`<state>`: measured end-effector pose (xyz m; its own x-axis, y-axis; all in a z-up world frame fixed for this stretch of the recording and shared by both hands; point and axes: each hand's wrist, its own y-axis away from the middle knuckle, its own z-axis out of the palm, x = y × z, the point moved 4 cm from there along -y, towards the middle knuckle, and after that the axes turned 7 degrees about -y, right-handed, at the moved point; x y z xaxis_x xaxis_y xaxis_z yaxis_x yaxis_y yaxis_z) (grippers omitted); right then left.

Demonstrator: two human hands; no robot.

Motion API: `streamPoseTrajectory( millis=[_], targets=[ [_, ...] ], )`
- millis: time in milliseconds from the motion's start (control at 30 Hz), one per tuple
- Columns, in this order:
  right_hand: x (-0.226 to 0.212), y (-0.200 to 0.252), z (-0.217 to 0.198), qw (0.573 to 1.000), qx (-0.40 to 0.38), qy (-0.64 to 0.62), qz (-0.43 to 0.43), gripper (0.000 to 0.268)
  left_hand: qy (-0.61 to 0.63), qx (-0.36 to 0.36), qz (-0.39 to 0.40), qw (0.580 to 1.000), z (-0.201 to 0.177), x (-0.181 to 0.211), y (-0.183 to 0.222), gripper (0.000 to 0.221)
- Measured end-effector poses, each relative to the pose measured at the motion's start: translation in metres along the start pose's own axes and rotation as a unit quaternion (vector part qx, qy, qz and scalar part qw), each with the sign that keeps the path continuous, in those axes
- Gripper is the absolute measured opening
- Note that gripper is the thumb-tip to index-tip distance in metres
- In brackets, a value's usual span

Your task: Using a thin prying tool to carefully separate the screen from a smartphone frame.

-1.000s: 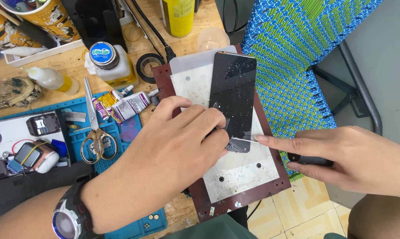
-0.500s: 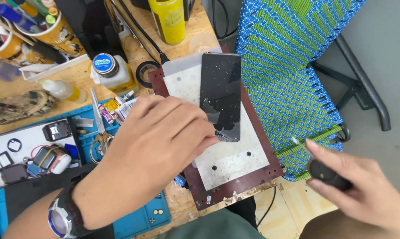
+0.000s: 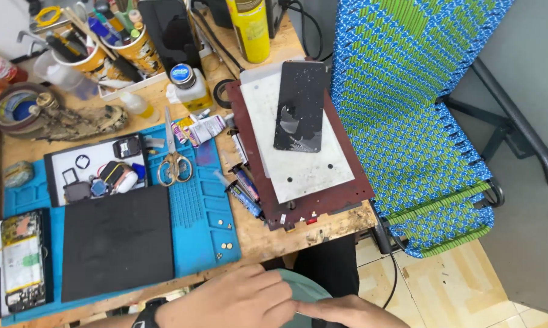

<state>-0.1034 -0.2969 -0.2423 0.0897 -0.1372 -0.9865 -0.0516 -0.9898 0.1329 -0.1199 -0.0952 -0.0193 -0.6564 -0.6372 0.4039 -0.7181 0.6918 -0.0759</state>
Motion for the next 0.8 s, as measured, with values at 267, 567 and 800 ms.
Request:
streamPoseTrajectory(
  millis=[267,567,800],
  targets=[
    [-0.132,-0.039,-0.001,0.994,-0.064,-0.091,-0.010,0.047,0.081,0.052,-0.194,0.976,0.058,0.022,0.077,0.016],
    [-0.154,-0.079,0.029,0.976,-0.171,-0.125,0.055,0.047,-0.068,0.157,-0.312,0.935,0.075,0.049,0.146,0.022],
    [-0.161,-0.092,0.038,0.973,-0.188,-0.097,0.089,0.045,-0.018,0.152,-0.345,0.926,0.091,0.048,0.175,0.010]
  ],
)
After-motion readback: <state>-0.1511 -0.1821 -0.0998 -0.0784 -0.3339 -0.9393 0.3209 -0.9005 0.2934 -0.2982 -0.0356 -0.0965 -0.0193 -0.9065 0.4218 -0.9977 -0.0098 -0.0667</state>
